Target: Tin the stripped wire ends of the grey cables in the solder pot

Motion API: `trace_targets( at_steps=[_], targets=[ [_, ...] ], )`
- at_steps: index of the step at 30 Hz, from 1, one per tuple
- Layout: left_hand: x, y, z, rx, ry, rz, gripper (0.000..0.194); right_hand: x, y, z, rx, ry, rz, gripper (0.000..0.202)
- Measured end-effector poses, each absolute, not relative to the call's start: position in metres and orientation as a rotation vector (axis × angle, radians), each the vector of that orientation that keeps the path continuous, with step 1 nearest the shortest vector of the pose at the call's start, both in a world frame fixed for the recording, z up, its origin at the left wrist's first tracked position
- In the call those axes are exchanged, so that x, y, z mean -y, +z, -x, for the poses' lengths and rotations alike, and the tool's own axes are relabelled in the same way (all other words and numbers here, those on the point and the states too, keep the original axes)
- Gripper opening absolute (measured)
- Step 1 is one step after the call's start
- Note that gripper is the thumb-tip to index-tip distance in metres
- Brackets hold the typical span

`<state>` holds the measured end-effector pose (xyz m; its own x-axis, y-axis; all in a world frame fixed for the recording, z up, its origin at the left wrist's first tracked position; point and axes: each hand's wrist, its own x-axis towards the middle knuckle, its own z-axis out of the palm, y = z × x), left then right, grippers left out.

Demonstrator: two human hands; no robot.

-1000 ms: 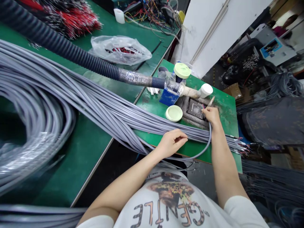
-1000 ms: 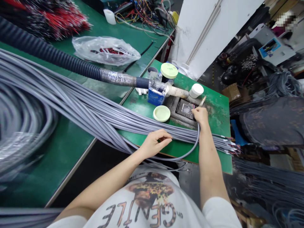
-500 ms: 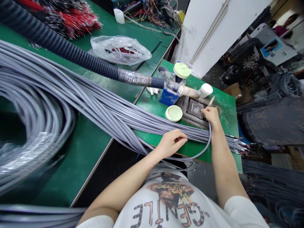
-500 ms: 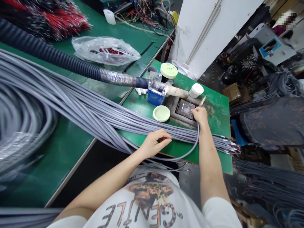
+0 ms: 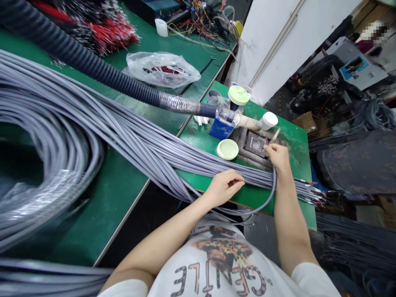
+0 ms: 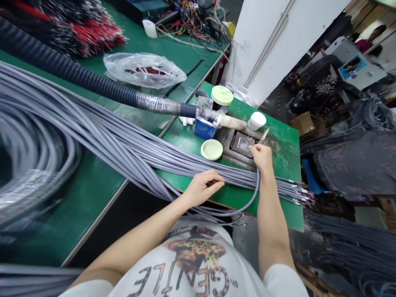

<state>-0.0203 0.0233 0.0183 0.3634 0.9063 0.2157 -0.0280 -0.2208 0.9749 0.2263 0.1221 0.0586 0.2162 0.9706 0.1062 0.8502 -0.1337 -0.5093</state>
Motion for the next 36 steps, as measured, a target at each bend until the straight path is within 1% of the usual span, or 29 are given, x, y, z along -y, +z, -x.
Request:
trace_targets(
  at_steps=[2, 5, 10, 12, 15, 19, 29, 31, 34, 36],
  targets=[
    [-0.022, 0.018, 0.018, -0.835, 1.091, -1.488, 0.014, -0.097, 0.068, -0.206, 1.676, 0.429, 1.948, 0.035],
    [-0.017, 0.018, 0.012, -0.854, 1.152, -1.282, 0.014, -0.059, 0.078, -0.173, 1.585, 0.667, 1.712, 0.032],
    [-0.012, 0.019, 0.000, -0.771, 1.171, -0.696, 0.025, -0.021, 0.084, -0.134, 1.519, 0.802, 1.588, 0.031],
    [-0.012, 0.020, -0.002, -0.720, 1.157, -0.548, 0.028, -0.016, 0.083, -0.127, 1.502, 0.838, 1.566, 0.030],
    [-0.011, 0.021, -0.006, -0.652, 1.174, -0.436, 0.026, -0.014, 0.080, -0.122, 1.507, 0.883, 1.540, 0.030],
    [-0.008, 0.024, -0.007, -0.631, 1.190, -0.393, 0.022, -0.012, 0.076, -0.120, 1.495, 0.921, 1.519, 0.030],
    [-0.006, 0.027, -0.009, -0.613, 1.214, -0.312, 0.021, -0.010, 0.075, -0.116, 1.470, 0.923, 1.502, 0.032],
    [-0.007, 0.028, -0.009, -0.602, 1.231, -0.294, 0.020, -0.008, 0.074, -0.116, 1.478, 0.946, 1.486, 0.030],
    [-0.011, 0.030, -0.003, -0.654, 1.350, -0.390, 0.015, -0.001, 0.072, -0.118, 1.466, 1.054, 1.430, 0.016],
    [-0.012, 0.030, 0.003, -0.758, 1.526, -0.663, 0.009, 0.005, 0.070, -0.120, 1.425, 1.141, 1.381, 0.022]
  ],
)
